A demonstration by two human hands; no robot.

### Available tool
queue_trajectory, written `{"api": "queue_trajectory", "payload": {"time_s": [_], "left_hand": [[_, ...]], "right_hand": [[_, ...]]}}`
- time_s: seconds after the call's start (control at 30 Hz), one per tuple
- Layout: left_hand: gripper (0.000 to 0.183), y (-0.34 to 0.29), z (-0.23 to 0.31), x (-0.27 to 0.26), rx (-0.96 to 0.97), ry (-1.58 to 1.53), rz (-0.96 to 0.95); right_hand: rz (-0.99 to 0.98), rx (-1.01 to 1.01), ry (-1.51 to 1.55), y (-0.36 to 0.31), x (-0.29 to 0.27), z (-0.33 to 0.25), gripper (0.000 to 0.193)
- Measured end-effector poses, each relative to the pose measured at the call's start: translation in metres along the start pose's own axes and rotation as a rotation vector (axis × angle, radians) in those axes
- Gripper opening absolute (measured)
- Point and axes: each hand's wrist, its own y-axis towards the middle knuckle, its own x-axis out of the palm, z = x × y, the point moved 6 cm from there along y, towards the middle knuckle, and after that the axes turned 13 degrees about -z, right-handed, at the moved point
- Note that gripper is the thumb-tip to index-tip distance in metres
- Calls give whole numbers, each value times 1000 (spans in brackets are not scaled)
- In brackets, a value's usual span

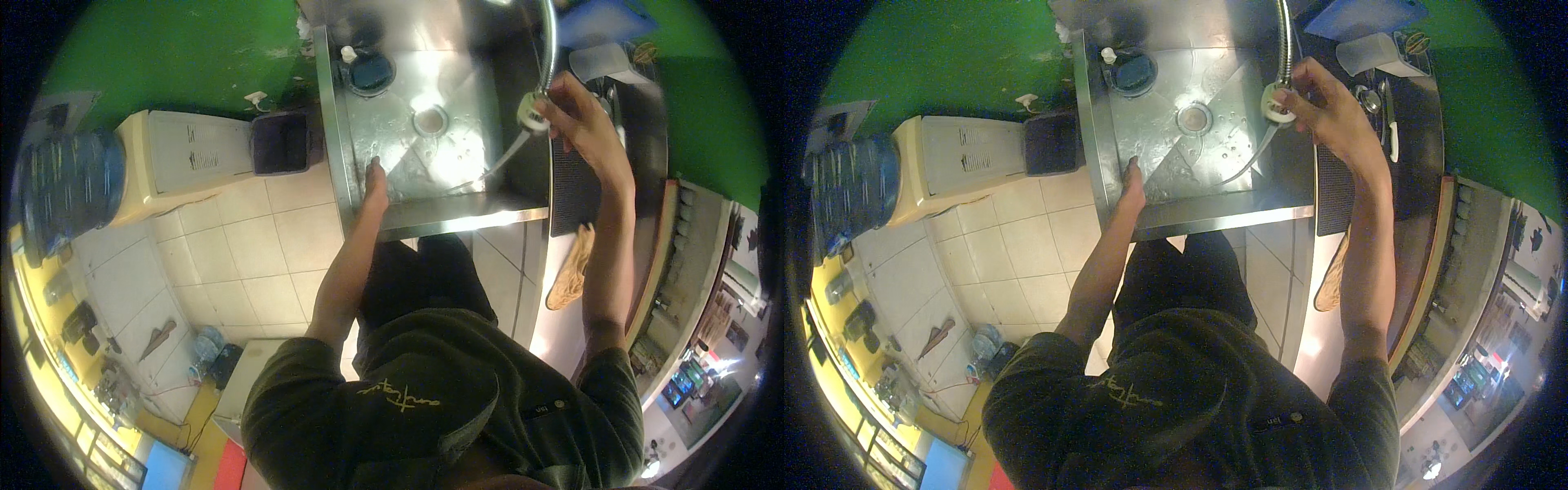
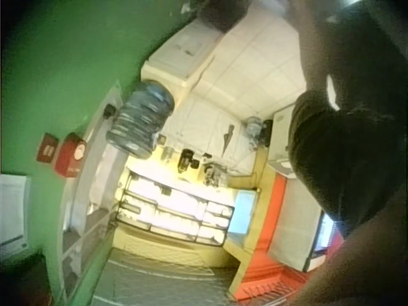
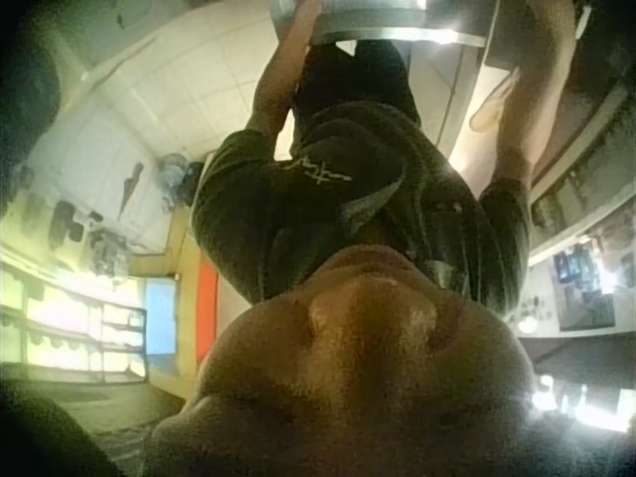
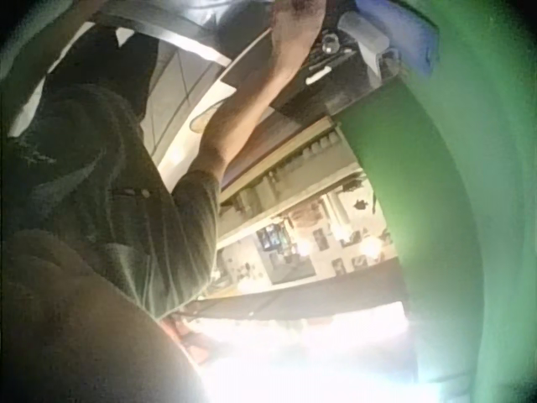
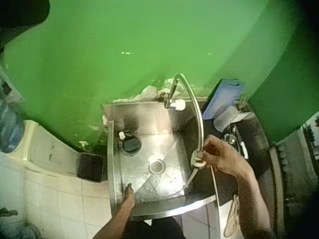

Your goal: The person scrubs a stainless steel sink with a yellow sponge under running water, rinses the sponge, and wipes the sink basin and faucet. Then the person dries their hands with a yellow cloth and mops the tiled floor with a mop.

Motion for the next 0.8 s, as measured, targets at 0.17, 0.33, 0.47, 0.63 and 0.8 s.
{"api": "queue_trajectory", "payload": {"time_s": [0.17,0.33,0.47,0.63,0.8], "left_hand": [[69,-14,11,5,3,159,13],[62,-15,14,7,30,142,-15],[60,-11,18,1,108,117,-82],[51,-28,58,51,269,652,-276],[28,-69,133,179,1078,1384,-430]], "right_hand": [[173,-42,-172,53,-16,52,30],[327,-122,-294,129,-3,70,44],[274,-204,-172,155,30,57,35],[-32,-245,311,110,56,30,32],[-55,-182,601,60,49,32,24]]}}
